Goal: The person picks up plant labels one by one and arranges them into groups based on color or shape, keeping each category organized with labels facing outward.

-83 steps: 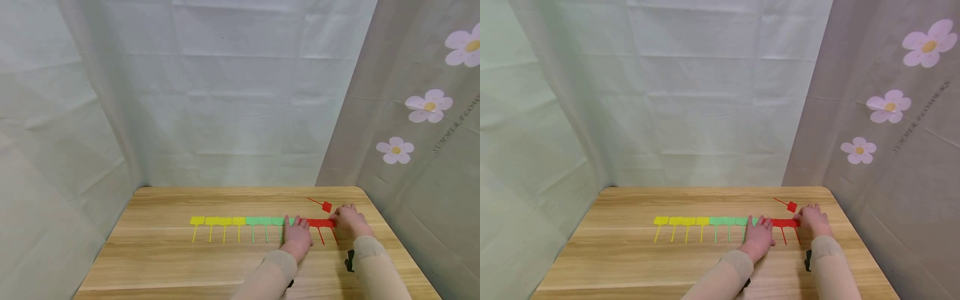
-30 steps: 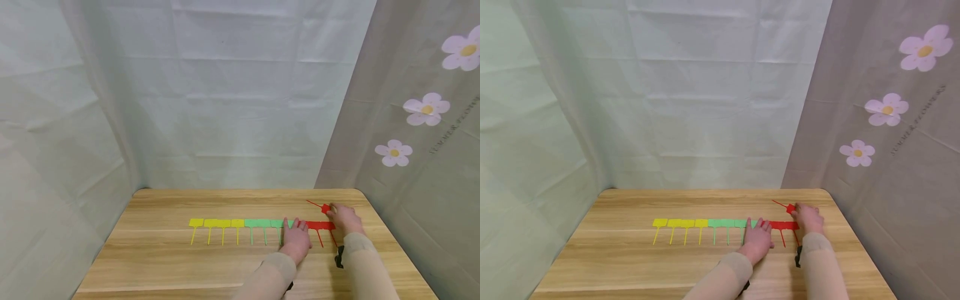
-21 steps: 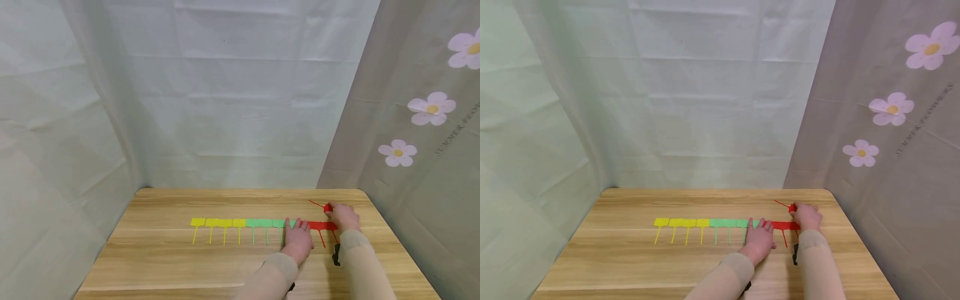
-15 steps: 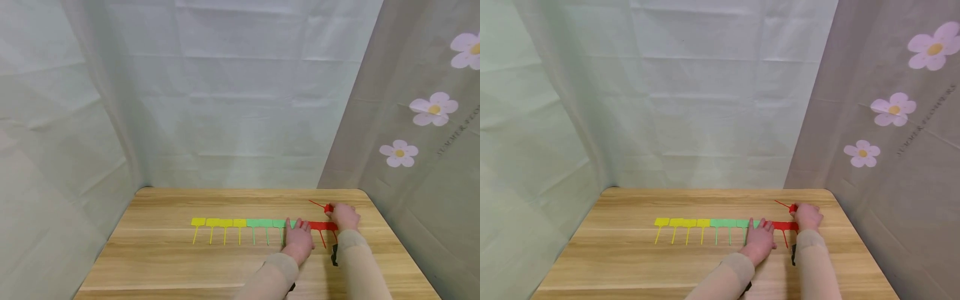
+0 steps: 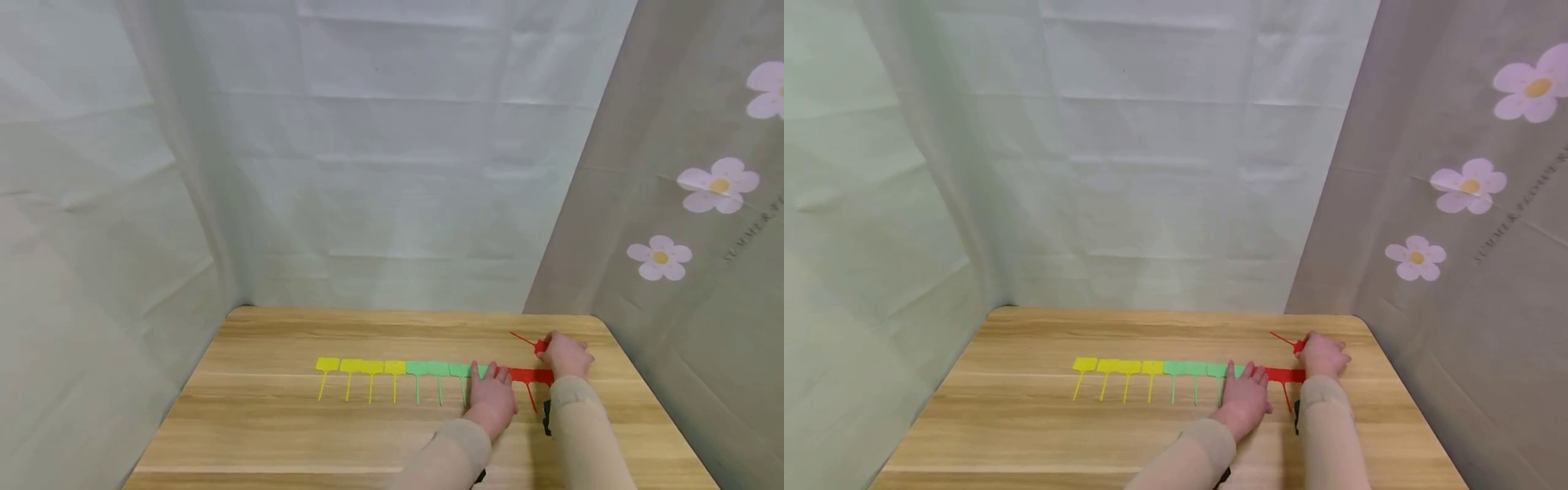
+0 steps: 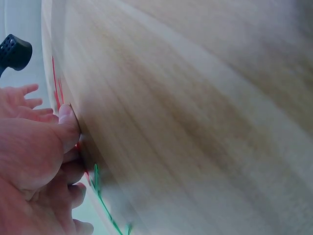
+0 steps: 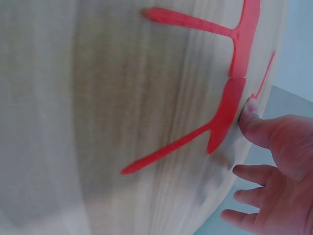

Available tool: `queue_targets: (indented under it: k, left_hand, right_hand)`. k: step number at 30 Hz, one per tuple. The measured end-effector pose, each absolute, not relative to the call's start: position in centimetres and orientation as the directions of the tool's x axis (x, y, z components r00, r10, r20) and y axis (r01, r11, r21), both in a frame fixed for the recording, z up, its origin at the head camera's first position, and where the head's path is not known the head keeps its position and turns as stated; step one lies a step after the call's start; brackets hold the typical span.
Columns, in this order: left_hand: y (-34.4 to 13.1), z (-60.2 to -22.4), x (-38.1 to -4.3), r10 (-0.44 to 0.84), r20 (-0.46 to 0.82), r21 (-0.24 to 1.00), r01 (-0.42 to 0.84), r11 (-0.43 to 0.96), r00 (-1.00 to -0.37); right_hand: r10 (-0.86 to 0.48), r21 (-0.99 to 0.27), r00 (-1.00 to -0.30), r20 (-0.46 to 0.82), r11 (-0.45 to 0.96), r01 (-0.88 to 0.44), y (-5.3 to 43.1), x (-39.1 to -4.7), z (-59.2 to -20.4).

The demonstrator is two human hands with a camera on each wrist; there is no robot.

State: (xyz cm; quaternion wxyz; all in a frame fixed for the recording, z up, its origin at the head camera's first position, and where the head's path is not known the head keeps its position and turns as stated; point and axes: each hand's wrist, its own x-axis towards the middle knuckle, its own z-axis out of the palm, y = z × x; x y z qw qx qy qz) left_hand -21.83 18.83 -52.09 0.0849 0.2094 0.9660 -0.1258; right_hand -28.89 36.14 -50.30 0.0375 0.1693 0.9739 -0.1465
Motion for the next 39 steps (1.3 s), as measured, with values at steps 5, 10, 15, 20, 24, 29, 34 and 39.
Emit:
queue_targets:
  k: [5,10,15,20,24,29,34,39]
  left_hand:
    - [18.8,-52.1,-21.8,0.382,-0.213,-0.201,0.423,0.884,-0.899]
    - [18.8,-52.0,-21.9,0.38,-0.206,-0.203,0.42,0.885,-0.902]
    - [18.8,-52.0,-21.9,0.383,-0.204,-0.199,0.422,0.885,-0.901]
    - [18.9,-52.2,-21.8,0.381,-0.208,-0.204,0.421,0.884,-0.901]
    - [18.8,-52.1,-21.8,0.38,-0.202,-0.214,0.42,0.882,-0.902]
    - [18.7,-52.0,-21.9,0.39,-0.197,-0.197,0.426,0.883,-0.9]
    - [18.7,-52.1,-21.9,0.388,-0.204,-0.194,0.425,0.884,-0.899]
    - [18.6,-52.2,-21.8,0.39,-0.207,-0.189,0.428,0.884,-0.897]
  right_hand:
    - [0.32,-0.297,-0.933,-0.162,0.886,0.356,36.6,-29.2,-50.4]
    - [0.314,-0.343,-0.926,-0.21,0.863,0.37,37.1,-29.6,-50.6]
    - [0.321,-0.36,-0.924,-0.209,0.853,0.378,37.5,-29.6,-51.0]
    - [0.338,-0.328,-0.926,-0.169,0.867,0.376,36.7,-28.6,-50.1]
    - [0.316,-0.241,-0.936,-0.158,0.907,0.346,35.9,-28.3,-49.3]
    - [0.333,-0.164,-0.931,-0.152,0.92,0.356,36.1,-29.0,-49.4]
    - [0.343,-0.162,-0.929,-0.136,0.918,0.362,36.2,-29.2,-49.7]
    - [0.324,-0.177,-0.936,-0.141,0.922,0.345,36.4,-29.1,-49.7]
